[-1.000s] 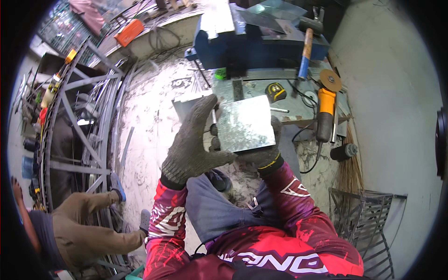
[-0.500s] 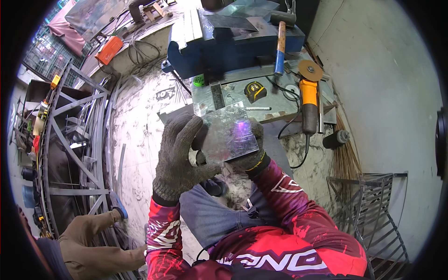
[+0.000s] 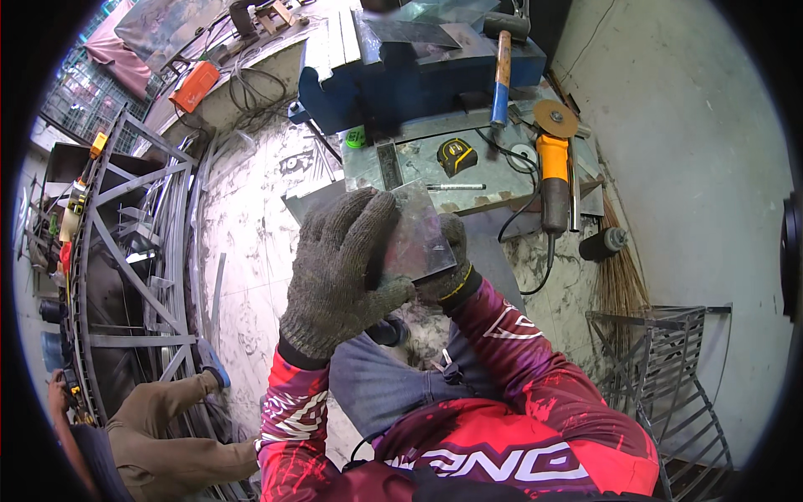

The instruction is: Cutting a metal plate using an angle grinder and marking it with a pen.

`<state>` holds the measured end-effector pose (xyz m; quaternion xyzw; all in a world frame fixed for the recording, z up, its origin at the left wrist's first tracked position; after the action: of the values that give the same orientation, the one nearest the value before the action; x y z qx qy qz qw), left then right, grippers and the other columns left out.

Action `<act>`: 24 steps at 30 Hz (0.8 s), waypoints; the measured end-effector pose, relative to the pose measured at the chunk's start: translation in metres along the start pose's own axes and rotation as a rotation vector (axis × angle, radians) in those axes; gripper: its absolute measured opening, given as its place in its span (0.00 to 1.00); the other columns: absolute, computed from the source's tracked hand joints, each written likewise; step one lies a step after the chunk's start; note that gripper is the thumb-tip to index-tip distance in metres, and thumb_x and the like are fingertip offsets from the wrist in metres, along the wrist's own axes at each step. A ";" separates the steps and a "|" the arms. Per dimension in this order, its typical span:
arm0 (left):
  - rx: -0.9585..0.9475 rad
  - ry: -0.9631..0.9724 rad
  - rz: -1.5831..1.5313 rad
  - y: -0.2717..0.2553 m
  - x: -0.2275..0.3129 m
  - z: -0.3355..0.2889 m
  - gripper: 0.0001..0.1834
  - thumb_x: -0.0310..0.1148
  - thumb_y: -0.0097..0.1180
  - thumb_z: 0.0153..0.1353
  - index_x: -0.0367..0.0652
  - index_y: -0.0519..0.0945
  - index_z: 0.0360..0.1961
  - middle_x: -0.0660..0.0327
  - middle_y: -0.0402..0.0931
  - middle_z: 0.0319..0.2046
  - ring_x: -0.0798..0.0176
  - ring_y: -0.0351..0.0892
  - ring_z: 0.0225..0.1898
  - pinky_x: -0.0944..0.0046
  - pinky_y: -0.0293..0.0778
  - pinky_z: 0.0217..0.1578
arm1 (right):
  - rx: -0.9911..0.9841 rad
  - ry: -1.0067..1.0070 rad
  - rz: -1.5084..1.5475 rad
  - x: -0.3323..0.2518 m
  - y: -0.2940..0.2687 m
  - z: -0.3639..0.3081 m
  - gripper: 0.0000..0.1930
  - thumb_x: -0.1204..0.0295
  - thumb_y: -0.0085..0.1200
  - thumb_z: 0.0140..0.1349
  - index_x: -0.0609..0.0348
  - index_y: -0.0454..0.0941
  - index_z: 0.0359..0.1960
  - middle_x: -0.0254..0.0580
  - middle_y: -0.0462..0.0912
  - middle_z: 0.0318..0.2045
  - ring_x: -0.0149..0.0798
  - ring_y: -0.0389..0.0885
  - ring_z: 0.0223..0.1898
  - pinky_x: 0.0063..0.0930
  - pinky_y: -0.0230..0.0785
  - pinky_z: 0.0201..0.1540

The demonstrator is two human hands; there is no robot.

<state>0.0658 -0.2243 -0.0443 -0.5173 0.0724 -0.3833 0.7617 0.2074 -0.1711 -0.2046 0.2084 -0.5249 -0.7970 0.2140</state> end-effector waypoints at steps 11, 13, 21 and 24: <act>0.052 -0.047 -0.112 0.001 -0.006 -0.008 0.53 0.43 0.83 0.35 0.37 0.73 0.65 0.42 0.71 0.63 0.39 0.74 0.63 0.47 0.74 0.60 | 0.039 -0.021 -0.076 -0.003 0.045 -0.002 0.48 0.38 0.59 0.61 0.53 0.56 0.75 0.49 0.66 0.70 0.52 0.67 0.70 0.57 0.58 0.73; 0.055 -0.052 -0.099 0.003 -0.008 -0.009 0.53 0.47 0.81 0.36 0.39 0.73 0.65 0.43 0.71 0.63 0.38 0.73 0.63 0.45 0.72 0.61 | 0.019 0.020 -0.168 -0.005 0.038 -0.002 0.46 0.42 0.58 0.63 0.55 0.55 0.76 0.50 0.66 0.71 0.52 0.67 0.70 0.57 0.57 0.74; -0.008 -0.228 -0.247 0.009 -0.018 -0.024 0.54 0.47 0.82 0.35 0.39 0.72 0.66 0.42 0.72 0.62 0.38 0.72 0.63 0.45 0.72 0.61 | 0.138 0.004 -0.406 0.004 0.023 -0.009 0.33 0.53 0.50 0.70 0.57 0.63 0.72 0.51 0.73 0.64 0.50 0.74 0.65 0.52 0.64 0.70; -0.013 -0.290 -0.404 0.017 -0.031 -0.035 0.53 0.42 0.83 0.35 0.38 0.72 0.65 0.43 0.73 0.61 0.41 0.73 0.63 0.47 0.73 0.60 | 0.257 0.140 -0.033 -0.001 0.016 -0.013 0.28 0.58 0.57 0.68 0.60 0.70 0.65 0.49 0.80 0.57 0.47 0.82 0.56 0.47 0.72 0.65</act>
<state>0.0354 -0.2265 -0.0833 -0.5759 -0.1401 -0.4489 0.6687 0.2168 -0.1858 -0.1946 0.2976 -0.6028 -0.7103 0.2086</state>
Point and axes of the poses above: each hand's wrist, its own z-axis towards the middle knuckle, its own y-axis out of the palm, x = y × z, the point moved 1 cm from there along z, towards the middle knuckle
